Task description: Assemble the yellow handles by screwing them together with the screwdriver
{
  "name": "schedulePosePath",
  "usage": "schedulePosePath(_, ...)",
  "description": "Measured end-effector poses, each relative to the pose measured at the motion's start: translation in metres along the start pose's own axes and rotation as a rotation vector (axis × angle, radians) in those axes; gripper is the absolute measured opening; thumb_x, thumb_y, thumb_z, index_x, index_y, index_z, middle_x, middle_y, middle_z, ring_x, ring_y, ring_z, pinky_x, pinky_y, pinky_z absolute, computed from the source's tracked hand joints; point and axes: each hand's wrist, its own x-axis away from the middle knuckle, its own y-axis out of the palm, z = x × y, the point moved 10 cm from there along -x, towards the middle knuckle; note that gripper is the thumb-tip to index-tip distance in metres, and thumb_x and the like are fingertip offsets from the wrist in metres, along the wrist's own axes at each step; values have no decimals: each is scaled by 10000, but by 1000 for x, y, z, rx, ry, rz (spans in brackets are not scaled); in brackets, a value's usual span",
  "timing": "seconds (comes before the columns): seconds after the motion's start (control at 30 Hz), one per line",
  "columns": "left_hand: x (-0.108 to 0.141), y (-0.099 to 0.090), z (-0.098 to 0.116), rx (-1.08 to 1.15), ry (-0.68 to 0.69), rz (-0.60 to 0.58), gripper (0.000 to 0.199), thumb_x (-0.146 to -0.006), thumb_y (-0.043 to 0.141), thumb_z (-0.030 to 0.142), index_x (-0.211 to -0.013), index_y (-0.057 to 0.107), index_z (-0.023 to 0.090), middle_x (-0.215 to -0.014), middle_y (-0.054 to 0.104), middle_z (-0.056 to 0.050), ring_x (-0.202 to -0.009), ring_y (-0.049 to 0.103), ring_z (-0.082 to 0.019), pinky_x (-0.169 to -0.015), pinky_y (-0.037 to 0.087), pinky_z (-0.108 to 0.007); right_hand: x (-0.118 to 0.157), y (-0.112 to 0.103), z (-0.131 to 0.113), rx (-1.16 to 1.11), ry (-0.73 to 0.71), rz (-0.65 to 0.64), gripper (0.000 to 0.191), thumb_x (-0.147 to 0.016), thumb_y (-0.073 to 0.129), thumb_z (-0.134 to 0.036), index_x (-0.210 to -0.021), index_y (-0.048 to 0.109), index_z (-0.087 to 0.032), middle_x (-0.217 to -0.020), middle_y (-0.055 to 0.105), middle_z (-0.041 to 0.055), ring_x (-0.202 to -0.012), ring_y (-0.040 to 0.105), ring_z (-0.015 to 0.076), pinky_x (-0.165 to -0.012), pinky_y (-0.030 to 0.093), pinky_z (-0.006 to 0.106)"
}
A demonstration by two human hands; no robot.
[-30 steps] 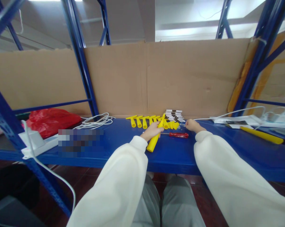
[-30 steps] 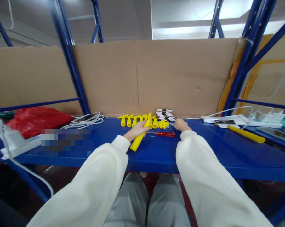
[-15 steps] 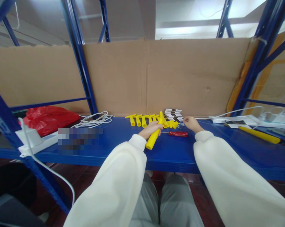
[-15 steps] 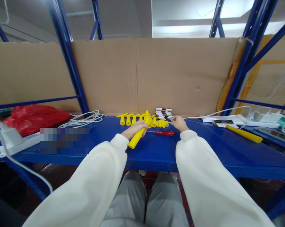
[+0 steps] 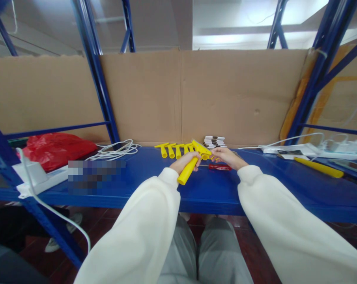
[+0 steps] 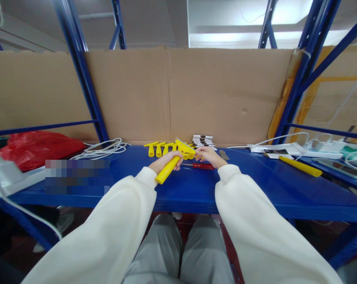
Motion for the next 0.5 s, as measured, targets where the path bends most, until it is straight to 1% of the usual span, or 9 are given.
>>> schedulePosePath(0.17, -3, -1, -3, 14, -7, -6, 263, -811, 458, 185, -550, 488, 192, -414, 466, 6, -371, 432, -103, -419, 402, -211, 0, -1, 2, -48, 31, 10, 140, -860, 623, -123, -726, 636, -162, -648, 677, 11, -574, 611, 104, -597, 501, 200)
schedulePosePath(0.3, -11, 4, -1, 61, 5, -38, 283, -840, 470, 212, -557, 470, 198, -436, 466, 11, -367, 409, -91, -431, 391, -216, 2, -3, -1, -122, 61, 48, 119, -854, 599, -103, -754, 621, -165, -644, 671, 21, -565, 610, 111, -580, 498, 203)
schedulePosePath(0.4, -21, 15, 7, 148, 52, -47, 241, -848, 478, 220, -609, 495, 193, -458, 469, 19, -380, 394, -89, -434, 373, -219, 2, -14, -2, -207, 84, 117, 95, -865, 564, -116, -789, 599, -162, -641, 651, 34, -543, 599, 122, -548, 486, 217)
schedulePosePath(0.5, -35, 34, 18, 257, 114, -58, 195, -858, 472, 212, -681, 545, 175, -496, 501, 10, -417, 416, -95, -468, 389, -232, 1, -34, 3, -269, 116, 188, 117, -880, 504, -143, -791, 576, -164, -620, 615, 32, -514, 558, 121, -525, 466, 225)
